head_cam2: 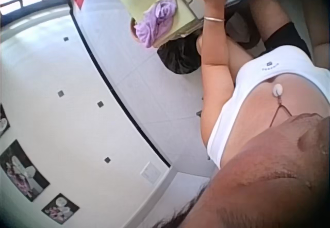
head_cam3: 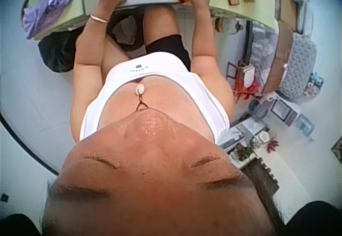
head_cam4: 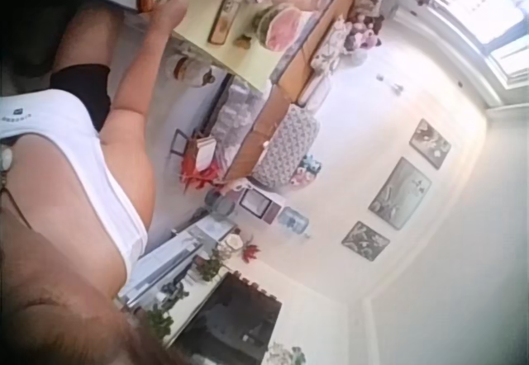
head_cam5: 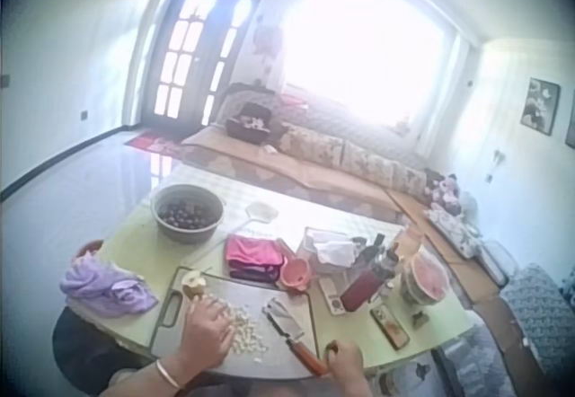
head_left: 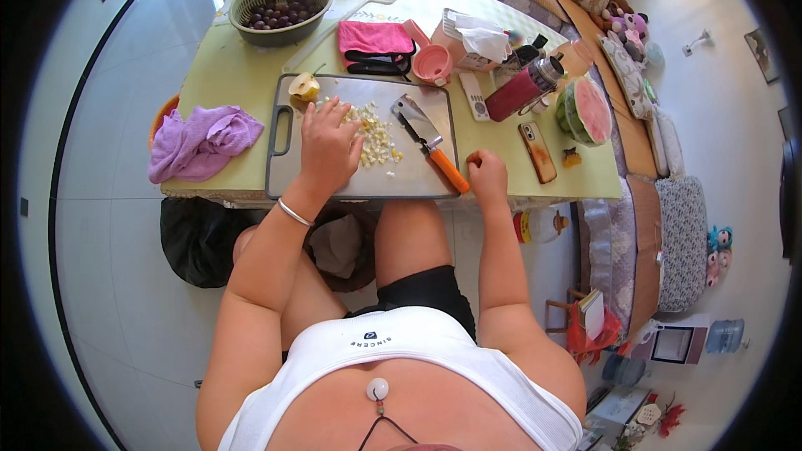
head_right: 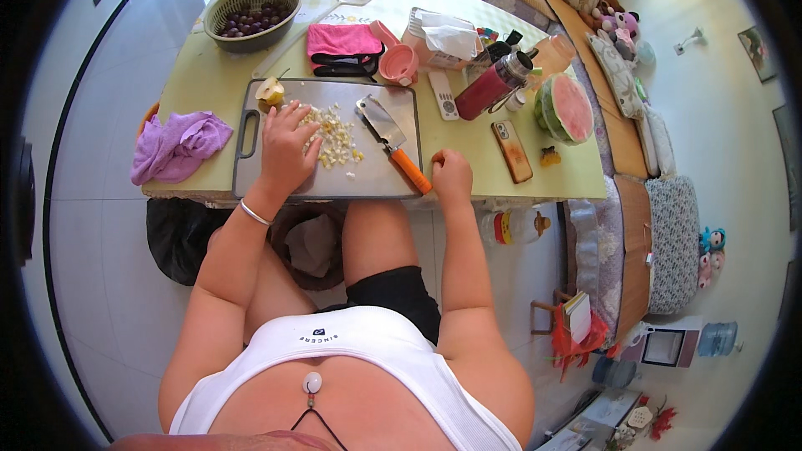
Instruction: The person sits on the floor and uses a knife to chop a piece of yellow fruit on a cutting board. The chopped pieces accumulate on the board as the person continues cutting.
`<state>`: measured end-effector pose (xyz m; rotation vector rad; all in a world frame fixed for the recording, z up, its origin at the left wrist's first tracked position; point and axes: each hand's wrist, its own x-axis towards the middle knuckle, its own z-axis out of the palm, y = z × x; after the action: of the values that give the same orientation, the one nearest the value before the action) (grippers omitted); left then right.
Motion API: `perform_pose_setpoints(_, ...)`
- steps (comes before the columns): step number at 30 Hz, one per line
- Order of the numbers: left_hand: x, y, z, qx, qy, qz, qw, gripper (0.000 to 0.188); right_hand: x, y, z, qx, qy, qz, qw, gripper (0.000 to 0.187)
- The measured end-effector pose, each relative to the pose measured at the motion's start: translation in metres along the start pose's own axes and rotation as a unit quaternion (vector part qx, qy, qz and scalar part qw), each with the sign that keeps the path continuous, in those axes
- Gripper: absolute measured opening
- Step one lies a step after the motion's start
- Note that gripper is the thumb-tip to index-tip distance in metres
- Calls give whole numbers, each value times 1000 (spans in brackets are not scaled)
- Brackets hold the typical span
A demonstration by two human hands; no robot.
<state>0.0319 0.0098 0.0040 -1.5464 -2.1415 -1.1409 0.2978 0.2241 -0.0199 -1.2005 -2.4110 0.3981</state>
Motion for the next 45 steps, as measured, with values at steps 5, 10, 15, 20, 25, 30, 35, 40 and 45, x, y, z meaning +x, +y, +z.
perform_pose_setpoints(5, 2, -7, -1, 1, 29, 17, 999, 11, 28, -3, -1, 102, 53, 49, 992, 14)
perform_pose_setpoints(10, 5, -3, -5, -24, 56, 7, 998, 6, 54, 6, 13, 129, 46, 56, 989, 14)
perform_pose_setpoints(15, 6, -3, -12, -27, 44, 5, 999, 5, 57, 3, 16, 44, 16, 43, 998, 13)
perform_pose_setpoints(20, 5, -5, -8, -27, 61, 0, 998, 4, 59, 0, 15, -31, -1, 34, 999, 13)
perform_pose_setpoints(25, 7, -5, -7, -15, 87, 9, 996, 5, 55, 2, 14, 12, 5, 41, 999, 15)
perform_pose_setpoints(30, 7, -8, -10, -24, 62, -8, 998, 7, 53, -8, 7, 213, 4, 72, 974, 14)
perform_pose_setpoints(35, 7, -8, -9, -23, 43, -14, 999, 6, 46, -81, -26, 394, -104, 35, 913, 13)
perform_pose_setpoints(40, 5, -11, 2, -53, 51, -6, 997, 4, 45, -124, -16, 411, -182, -16, 893, 17)
perform_pose_setpoints(45, 7, -10, -10, -8, -3, -3, 1000, 11, 52, -120, -1, 331, -157, -56, 929, 20)
